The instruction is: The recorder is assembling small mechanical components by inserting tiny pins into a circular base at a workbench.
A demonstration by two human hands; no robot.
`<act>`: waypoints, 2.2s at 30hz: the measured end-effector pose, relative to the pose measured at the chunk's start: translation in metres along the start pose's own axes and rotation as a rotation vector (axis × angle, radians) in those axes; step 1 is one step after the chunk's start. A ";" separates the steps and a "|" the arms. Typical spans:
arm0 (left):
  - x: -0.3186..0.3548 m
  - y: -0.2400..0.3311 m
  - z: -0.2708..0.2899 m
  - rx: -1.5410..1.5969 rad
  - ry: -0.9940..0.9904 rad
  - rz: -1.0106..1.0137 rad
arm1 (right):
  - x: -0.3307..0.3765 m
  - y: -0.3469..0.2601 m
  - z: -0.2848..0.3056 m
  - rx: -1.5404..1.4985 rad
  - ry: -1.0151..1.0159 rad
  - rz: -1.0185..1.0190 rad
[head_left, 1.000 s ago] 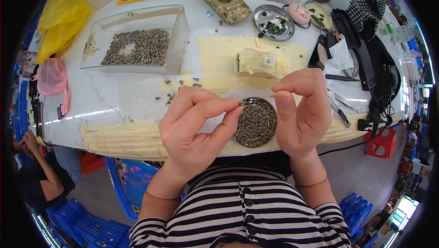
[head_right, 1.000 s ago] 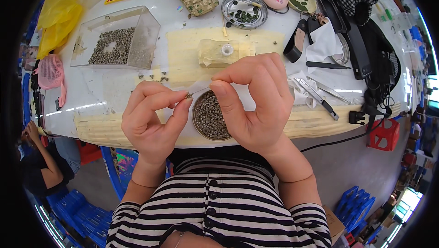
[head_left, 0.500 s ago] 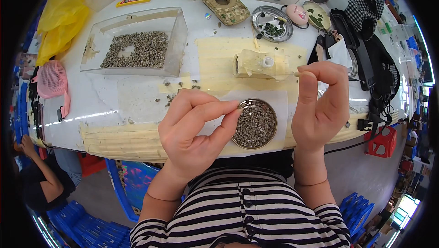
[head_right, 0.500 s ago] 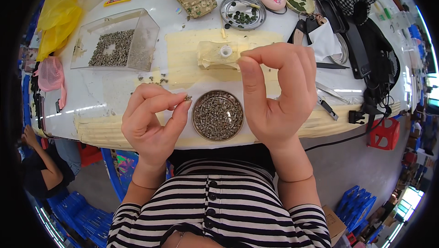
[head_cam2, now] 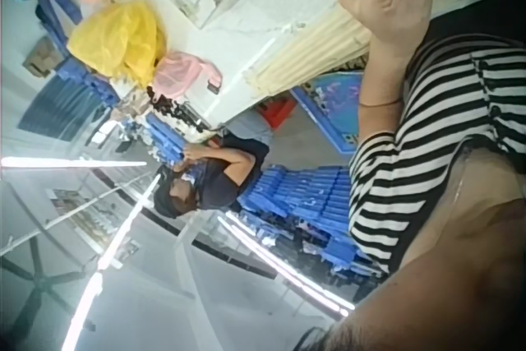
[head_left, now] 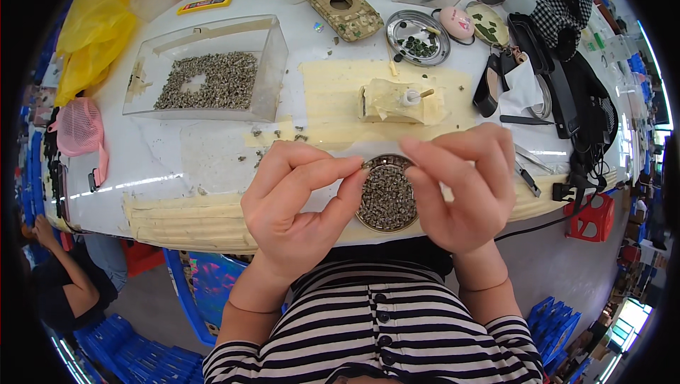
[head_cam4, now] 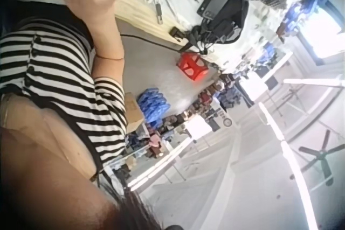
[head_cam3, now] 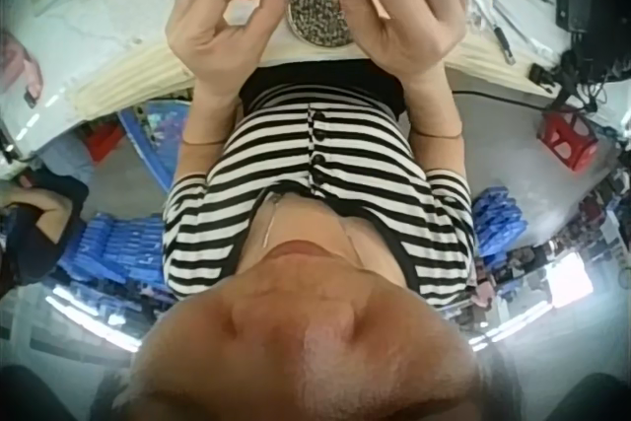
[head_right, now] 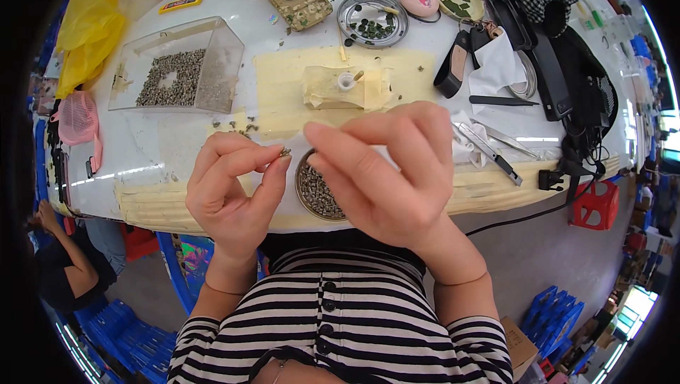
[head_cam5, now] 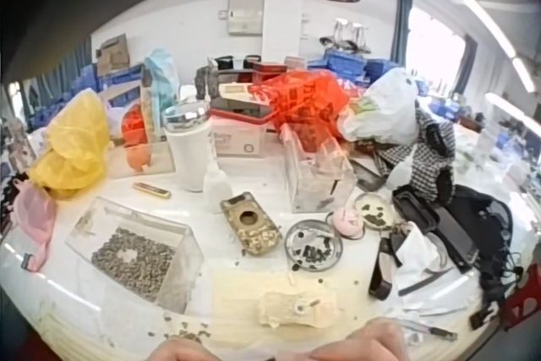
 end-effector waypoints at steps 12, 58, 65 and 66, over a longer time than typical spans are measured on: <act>-0.003 0.002 0.001 0.049 -0.029 -0.090 | 0.007 -0.005 -0.015 -0.358 -0.151 -0.241; -0.003 0.003 0.000 0.050 -0.060 -0.112 | 0.013 -0.002 -0.020 -0.377 -0.069 -0.268; -0.001 0.002 -0.002 0.000 -0.041 -0.083 | 0.014 -0.006 -0.017 -0.335 0.019 -0.179; -0.001 0.002 -0.002 -0.007 -0.042 -0.077 | 0.014 -0.006 -0.015 -0.310 0.016 -0.141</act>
Point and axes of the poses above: each hand's wrist, its own x-axis away from the middle knuckle, its own z-axis out of the back of the hand, y = z × x, the point moved 2 cm from there along -x, towards the middle knuckle, and after that the axes turned 5 degrees about y, right-handed, at the moved point
